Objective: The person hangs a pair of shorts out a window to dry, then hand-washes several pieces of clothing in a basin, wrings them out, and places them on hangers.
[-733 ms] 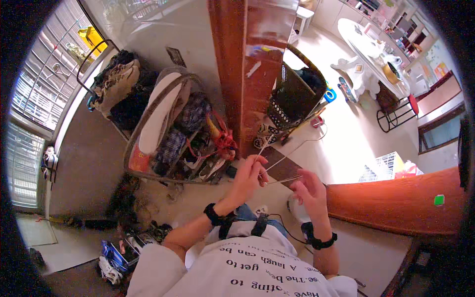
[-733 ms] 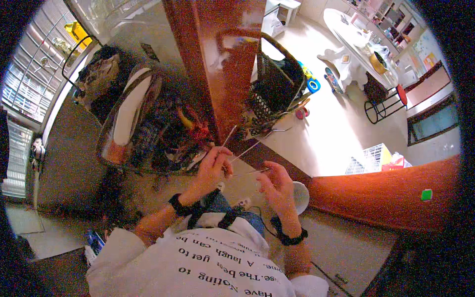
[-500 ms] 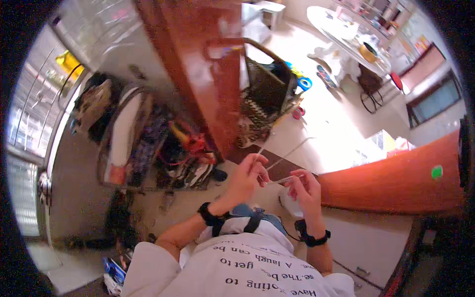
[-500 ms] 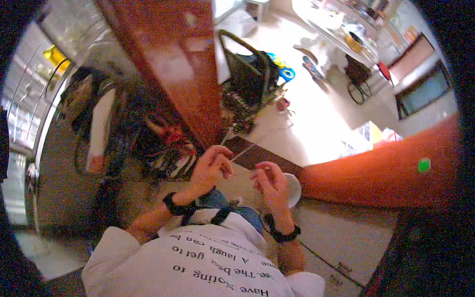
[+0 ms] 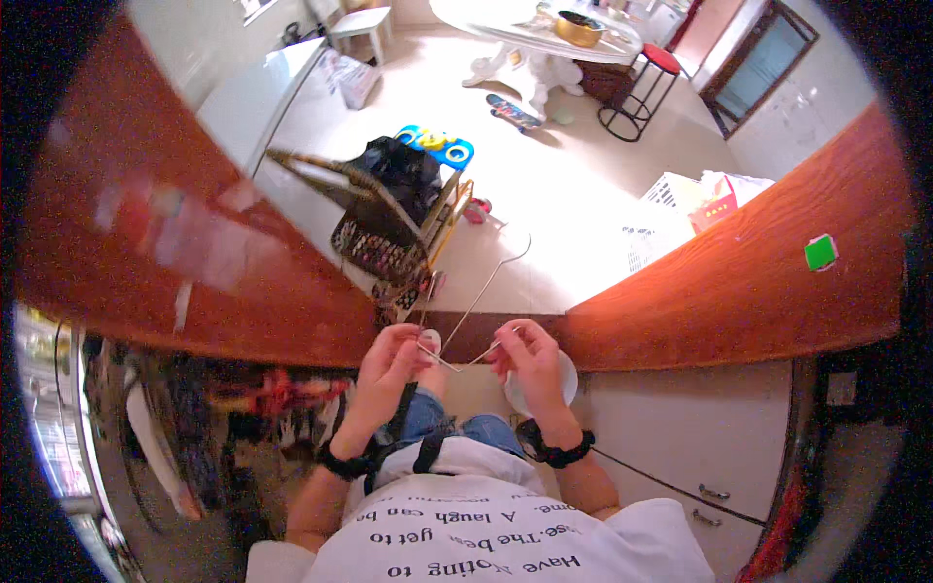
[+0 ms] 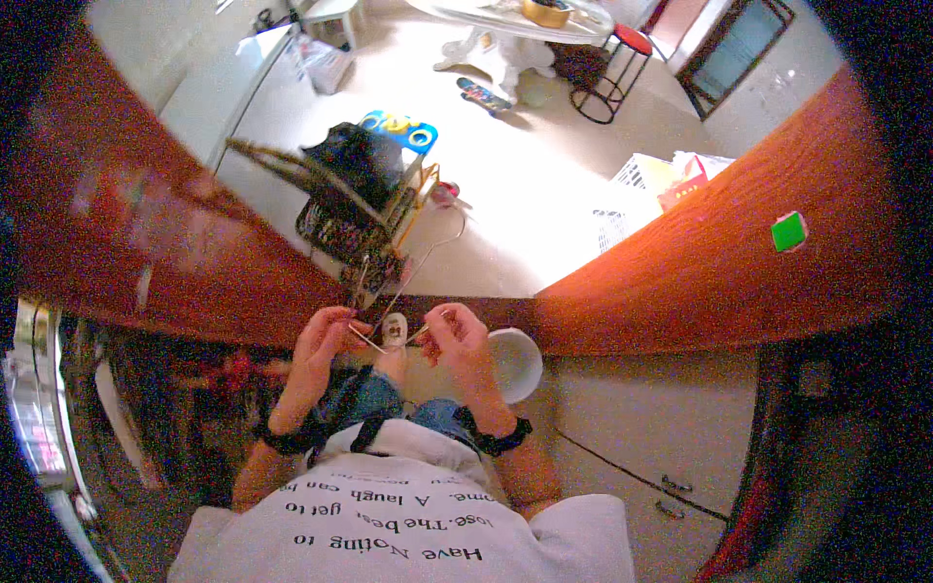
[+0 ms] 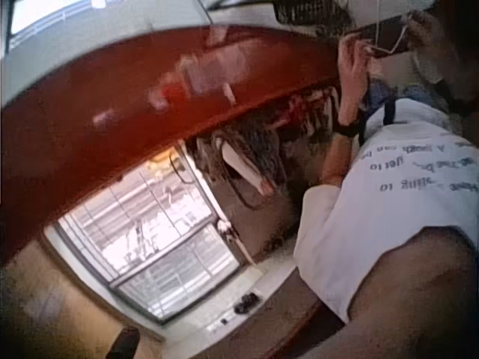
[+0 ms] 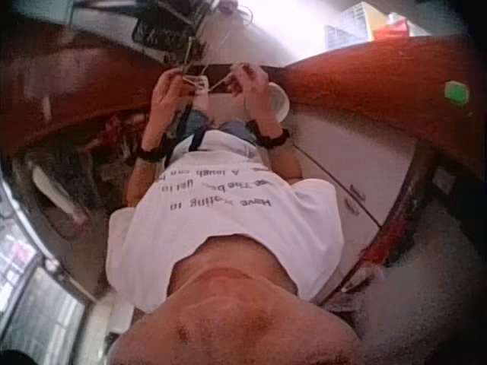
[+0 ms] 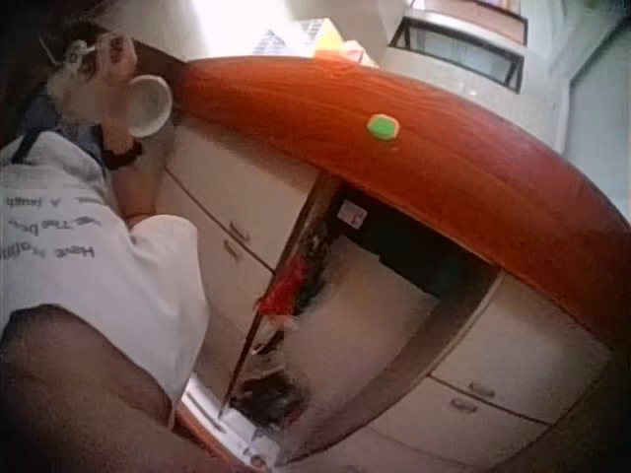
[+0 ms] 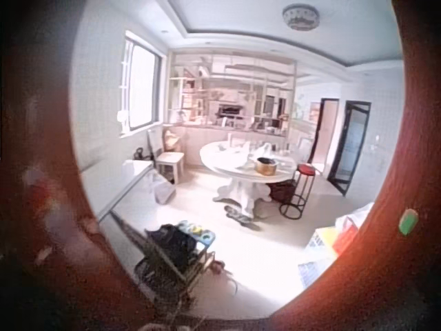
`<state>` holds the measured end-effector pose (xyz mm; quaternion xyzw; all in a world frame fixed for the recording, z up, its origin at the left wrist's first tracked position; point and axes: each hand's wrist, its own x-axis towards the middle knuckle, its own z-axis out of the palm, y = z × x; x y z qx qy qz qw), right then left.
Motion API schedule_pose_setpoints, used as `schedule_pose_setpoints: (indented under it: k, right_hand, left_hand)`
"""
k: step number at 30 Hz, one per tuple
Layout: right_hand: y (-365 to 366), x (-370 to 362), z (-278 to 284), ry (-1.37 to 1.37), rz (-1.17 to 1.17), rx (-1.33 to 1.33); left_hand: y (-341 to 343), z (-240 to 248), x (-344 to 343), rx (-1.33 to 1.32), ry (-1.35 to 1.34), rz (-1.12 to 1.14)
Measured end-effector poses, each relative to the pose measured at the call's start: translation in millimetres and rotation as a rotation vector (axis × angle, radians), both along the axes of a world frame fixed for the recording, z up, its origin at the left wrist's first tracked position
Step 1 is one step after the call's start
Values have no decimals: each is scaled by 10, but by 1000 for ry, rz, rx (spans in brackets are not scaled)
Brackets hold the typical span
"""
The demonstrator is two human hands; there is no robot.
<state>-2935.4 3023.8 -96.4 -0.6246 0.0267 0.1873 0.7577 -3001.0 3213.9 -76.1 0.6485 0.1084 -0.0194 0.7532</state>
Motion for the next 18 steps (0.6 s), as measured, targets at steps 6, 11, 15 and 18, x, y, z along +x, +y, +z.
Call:
schedule_pose_setpoints:
  k: [6, 11, 15, 18]
  right_hand:
    - [208, 1071, -314, -25, -101, -208]
    - [278, 2036, -345, -59, -70, -335]
    - [263, 2744, -166, -74, -203, -316]
    - [108, 3324, -198, -148, -219, -283]
  left_hand:
    - [389, -304, 1095, 31, 109, 34]
    - [397, -299, 2237, -9, 66, -143]
    - [198, -138, 3027, -102, 54, -252]
    - [-41, -123, 3580, -177, 75, -271]
